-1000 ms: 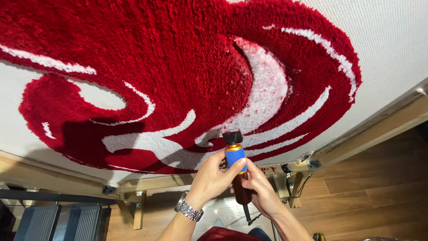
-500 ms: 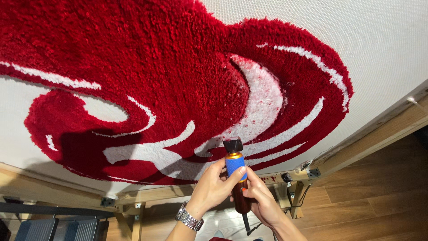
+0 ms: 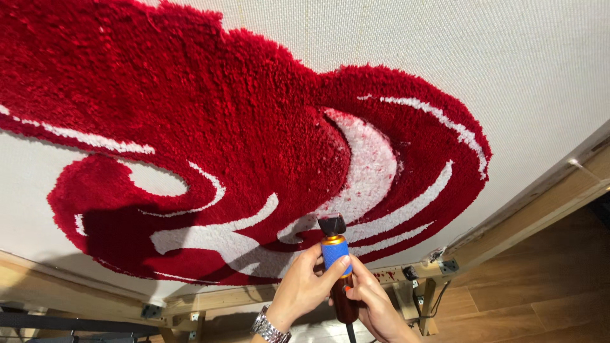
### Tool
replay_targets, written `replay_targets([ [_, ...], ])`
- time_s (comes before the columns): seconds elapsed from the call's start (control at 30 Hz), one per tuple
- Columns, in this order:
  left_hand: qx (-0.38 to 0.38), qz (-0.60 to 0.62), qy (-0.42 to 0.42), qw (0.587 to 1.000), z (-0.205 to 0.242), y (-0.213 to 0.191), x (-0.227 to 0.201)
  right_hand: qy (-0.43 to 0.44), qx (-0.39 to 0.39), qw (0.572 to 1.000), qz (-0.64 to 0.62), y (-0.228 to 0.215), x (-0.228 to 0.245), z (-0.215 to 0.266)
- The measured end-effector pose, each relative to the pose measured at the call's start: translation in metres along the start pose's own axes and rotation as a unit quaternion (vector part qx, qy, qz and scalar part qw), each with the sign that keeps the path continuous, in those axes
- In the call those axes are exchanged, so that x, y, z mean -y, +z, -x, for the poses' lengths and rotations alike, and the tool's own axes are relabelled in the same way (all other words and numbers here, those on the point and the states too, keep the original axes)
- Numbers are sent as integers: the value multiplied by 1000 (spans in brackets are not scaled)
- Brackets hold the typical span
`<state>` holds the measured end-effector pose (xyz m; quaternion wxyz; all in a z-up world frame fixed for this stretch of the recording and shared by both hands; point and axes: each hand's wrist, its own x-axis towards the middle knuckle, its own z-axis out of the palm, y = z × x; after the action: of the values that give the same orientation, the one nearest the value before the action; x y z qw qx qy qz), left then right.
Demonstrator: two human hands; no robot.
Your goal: The person uses a handheld electric trimmer to shave and shape the red pile of a rug stretched on a frame. They move the trimmer along the edges of a white design, removing excess red fibers to define the pattern. The person works continuously on the same section of the rug throughout the clip.
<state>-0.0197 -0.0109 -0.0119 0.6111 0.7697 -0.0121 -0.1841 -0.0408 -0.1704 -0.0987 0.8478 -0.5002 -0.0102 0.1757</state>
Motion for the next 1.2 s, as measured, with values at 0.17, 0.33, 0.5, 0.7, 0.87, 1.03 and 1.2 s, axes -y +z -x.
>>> replay_targets([
  [0.17,-7,-6,1,1000,-2,1,3,-10,34,999,-27,-14,-14,-6],
  [0.33,-11,-17,-4,1000,-1,1,0,1,20,1000,-20,-8,-3,-5],
  [0.5,-28,-58,-9,998,-2,2,-2,35,-39,999,-7,-10,-1,-6],
  [0.7,-35,-33,102,994,-8,1,11,-36,-8,999,4,-14,5,-7],
  [0.87,-22,64,79,995,-2,1,3,-47,6,999,-24,-8,22,-4],
  [1.03,-33,90,89,991,-2,2,1,-55,8,998,-19,-18,19,-8],
  [1.2,-23,81,93,992,2,1,-2,-84,17,996,9,-16,20,-7],
])
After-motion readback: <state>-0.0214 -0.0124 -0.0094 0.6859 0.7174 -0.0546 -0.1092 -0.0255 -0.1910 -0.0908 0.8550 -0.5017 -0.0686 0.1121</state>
